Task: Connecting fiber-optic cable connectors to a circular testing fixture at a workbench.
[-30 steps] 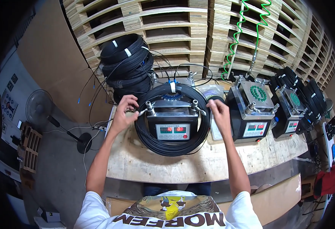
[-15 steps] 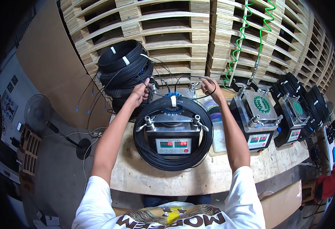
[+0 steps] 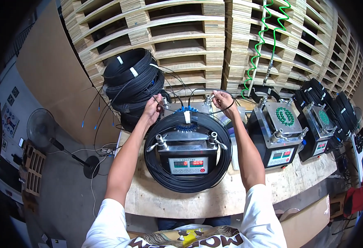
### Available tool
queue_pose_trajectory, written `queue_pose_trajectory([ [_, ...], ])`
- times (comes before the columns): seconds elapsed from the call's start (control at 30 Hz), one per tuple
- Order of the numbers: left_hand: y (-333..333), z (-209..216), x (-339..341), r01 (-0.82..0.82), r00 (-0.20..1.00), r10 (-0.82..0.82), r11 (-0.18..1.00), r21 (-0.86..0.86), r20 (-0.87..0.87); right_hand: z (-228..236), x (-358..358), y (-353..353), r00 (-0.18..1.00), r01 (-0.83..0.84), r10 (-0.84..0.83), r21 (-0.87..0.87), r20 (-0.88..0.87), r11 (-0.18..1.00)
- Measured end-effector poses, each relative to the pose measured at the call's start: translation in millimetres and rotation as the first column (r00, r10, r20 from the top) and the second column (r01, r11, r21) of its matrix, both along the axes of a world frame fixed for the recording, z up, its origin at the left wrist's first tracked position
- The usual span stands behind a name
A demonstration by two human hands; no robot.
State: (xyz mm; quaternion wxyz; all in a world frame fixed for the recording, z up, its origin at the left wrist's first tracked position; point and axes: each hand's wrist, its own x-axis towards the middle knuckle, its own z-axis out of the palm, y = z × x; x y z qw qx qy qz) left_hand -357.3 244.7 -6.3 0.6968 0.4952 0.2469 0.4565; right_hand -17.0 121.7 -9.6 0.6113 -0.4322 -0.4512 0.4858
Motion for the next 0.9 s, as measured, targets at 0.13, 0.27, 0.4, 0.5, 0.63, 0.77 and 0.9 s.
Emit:
queue_pose_trajectory([
  [0.13,-4.1,5.6,-1.6,-0.055,0.998,0.054,0.998,-0.028,-0.036,1.3,-3.4,-4.2,0.999,-0.002,0.000,0.027,0.054,1.000],
  [0.27,-22.9,16.0,-18.2,-0.052,0.998,0.052,0.999,0.015,-0.037,11.9,-19.3,-25.8,0.999,-0.007,0.008,0.029,-0.049,1.000],
  [0.4,-67.8,45.9,-36.0,-0.145,0.977,0.109,0.970,-0.194,-0.183,22.0,-41.8,-69.7,0.987,0.097,-0.110,-0.110,-0.116,0.989],
  [0.5,-91.0,61.7,-30.4,-0.056,0.947,0.011,0.990,-0.130,-0.321,6.5,-16.0,-89.6,0.974,0.199,-0.218,-0.234,-0.056,0.952],
  [0.63,-104.7,74.7,-36.6,-0.032,0.899,0.000,0.997,-0.065,-0.438,11.7,-28.4,-123.2,0.947,0.288,-0.233,-0.262,0.220,0.921],
  [0.77,-101.3,60.9,-28.2,-0.028,0.857,0.031,1.000,0.014,-0.514,46.0,-71.3,-133.8,0.855,0.331,-0.284,-0.036,0.434,0.943],
  [0.9,-86.1,30.9,-27.4,-0.091,0.770,0.286,0.934,0.347,-0.570,85.0,-120.2,-130.9,0.767,0.288,-0.190,-0.063,0.613,0.956],
])
